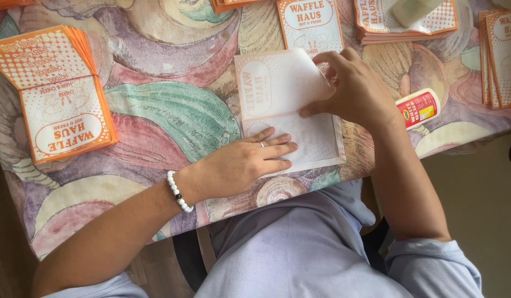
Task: Applying glue to paper templates and folding them to assemble waffle bags
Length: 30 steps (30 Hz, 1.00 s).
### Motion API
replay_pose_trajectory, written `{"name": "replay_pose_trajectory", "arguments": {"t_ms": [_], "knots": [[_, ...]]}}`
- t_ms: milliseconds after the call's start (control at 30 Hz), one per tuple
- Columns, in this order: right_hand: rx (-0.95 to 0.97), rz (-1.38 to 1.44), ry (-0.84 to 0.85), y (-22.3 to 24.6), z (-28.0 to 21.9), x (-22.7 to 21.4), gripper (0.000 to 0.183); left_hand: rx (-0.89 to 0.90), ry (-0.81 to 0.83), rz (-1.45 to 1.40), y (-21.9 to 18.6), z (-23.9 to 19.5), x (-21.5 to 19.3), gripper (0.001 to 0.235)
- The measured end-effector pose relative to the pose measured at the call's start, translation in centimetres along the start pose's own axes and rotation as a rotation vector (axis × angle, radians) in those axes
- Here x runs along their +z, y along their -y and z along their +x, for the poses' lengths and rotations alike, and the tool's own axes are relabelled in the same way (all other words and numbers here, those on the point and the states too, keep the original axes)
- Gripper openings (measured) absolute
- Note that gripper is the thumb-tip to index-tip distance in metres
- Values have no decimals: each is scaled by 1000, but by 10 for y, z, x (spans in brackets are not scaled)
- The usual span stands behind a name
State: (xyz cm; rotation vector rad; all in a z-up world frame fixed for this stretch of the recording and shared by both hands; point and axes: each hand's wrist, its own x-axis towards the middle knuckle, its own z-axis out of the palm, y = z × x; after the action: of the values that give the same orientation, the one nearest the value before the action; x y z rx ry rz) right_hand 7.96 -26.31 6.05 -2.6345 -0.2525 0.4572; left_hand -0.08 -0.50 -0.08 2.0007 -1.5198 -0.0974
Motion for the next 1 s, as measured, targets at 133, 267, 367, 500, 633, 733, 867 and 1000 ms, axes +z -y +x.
{"name": "replay_pose_trajectory", "arguments": {"t_ms": [133, 267, 367, 500, 633, 733, 867, 1000], "knots": [[-288, -2, -106, -19, 1, 9, 48, -22, -24, -35, -2, 0, 0, 43], [-297, 242, -98, -4, -32, 5, 46, -83, 56, 75, -13, 3, -11, 48], [-362, 345, -170, -14, -48, 10, 73, 34, 17, 86, -43, 11, -43, 40], [-517, 456, -174, -17, -64, 5, 27, 262, -470, -106, -84, 16, -82, 24], [-581, 524, -174, -13, -82, -6, 23, -193, -638, -175, -86, 35, -125, 20], [-542, 312, -218, 13, -95, -20, 46, -565, -163, -273, -42, 61, -113, 74], [-682, 417, -197, 12, -85, -17, 27, -722, 204, -556, -23, 81, -79, 49], [-606, 325, -186, -1, -89, -23, 16, -576, -67, -846, -11, 77, -33, 49]]}}
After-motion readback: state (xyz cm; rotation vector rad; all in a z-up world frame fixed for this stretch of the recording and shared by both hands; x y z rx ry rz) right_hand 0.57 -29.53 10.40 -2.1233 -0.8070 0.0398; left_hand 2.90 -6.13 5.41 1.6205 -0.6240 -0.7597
